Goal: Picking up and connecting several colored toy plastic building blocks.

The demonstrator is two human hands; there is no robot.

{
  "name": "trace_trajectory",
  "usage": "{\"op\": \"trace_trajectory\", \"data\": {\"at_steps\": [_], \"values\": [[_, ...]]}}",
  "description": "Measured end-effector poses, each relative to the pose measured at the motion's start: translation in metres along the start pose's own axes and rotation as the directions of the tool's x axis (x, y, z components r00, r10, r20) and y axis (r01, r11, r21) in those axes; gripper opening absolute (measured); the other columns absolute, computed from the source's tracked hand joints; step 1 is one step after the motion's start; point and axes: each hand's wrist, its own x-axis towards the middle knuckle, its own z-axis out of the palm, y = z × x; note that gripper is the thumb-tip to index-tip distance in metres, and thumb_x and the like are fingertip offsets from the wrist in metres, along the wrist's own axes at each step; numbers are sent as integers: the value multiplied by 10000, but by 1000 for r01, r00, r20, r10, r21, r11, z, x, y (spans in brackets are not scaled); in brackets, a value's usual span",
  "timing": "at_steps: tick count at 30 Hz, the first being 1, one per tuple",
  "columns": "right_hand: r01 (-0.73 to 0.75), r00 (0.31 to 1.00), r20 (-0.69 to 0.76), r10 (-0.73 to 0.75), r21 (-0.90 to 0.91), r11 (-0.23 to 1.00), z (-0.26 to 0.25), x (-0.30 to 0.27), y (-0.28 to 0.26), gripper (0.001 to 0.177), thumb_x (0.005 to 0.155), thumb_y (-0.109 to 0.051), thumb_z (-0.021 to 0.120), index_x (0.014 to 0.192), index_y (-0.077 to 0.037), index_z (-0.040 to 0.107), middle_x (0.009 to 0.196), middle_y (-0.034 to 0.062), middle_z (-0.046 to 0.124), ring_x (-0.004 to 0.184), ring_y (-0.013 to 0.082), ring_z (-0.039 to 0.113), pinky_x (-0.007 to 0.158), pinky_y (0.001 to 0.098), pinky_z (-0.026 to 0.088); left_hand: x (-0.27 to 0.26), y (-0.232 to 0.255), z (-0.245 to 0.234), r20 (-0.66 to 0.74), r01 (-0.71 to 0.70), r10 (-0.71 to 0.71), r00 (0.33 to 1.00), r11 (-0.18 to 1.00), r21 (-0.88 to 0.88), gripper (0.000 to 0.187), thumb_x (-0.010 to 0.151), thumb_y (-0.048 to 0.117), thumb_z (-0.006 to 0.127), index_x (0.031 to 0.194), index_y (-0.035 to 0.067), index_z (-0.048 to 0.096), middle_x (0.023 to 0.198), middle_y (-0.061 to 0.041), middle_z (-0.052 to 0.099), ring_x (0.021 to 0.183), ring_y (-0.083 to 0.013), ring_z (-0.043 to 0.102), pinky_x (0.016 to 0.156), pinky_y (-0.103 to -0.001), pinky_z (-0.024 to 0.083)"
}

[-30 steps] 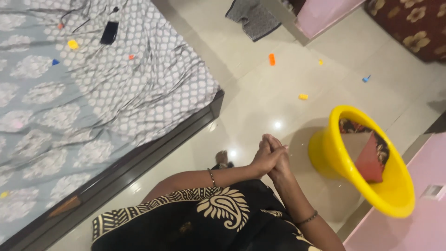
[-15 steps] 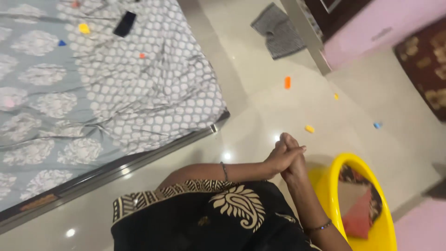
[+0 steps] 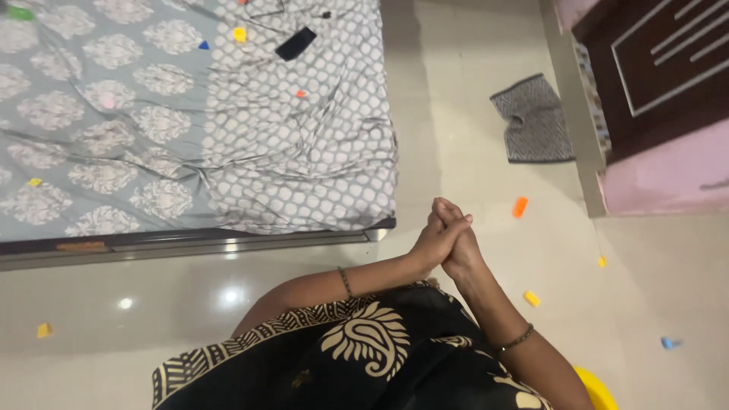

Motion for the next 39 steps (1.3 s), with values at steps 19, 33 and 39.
{"op": "trace_trajectory", "data": {"at_steps": [19,33,39], "values": [[-263,963,20,270,-154,952,-123,73,-123,461,942,-319,684,1328,-97,564,1193,38,609,1126,168,584,960,349,523,130,-22,142,-214,-28,8,977,995,-92,689,963,438,543,1434,-16,328,1471,-276,423,1486,-362,336,1204,-478,271],[-321,920,141,365,-262,910,-65,160,-158,300,953,-272,657,1190,-96,605,976,-8,633,906,126,612,784,289,552,188,34,103,-487,-143,62,871,981,-130,761,938,527,579,1425,-21,376,1394,-300,495,1376,-400,477,1125,-461,389],[-256,852,367,374,-332,908,-41,231,-166,198,1038,-265,629,937,-115,550,783,-38,493,717,95,502,602,267,456,242,58,63,-543,-180,75,836,973,-144,650,929,515,590,1288,-16,485,1306,-278,547,1291,-392,552,1078,-483,445]]}}
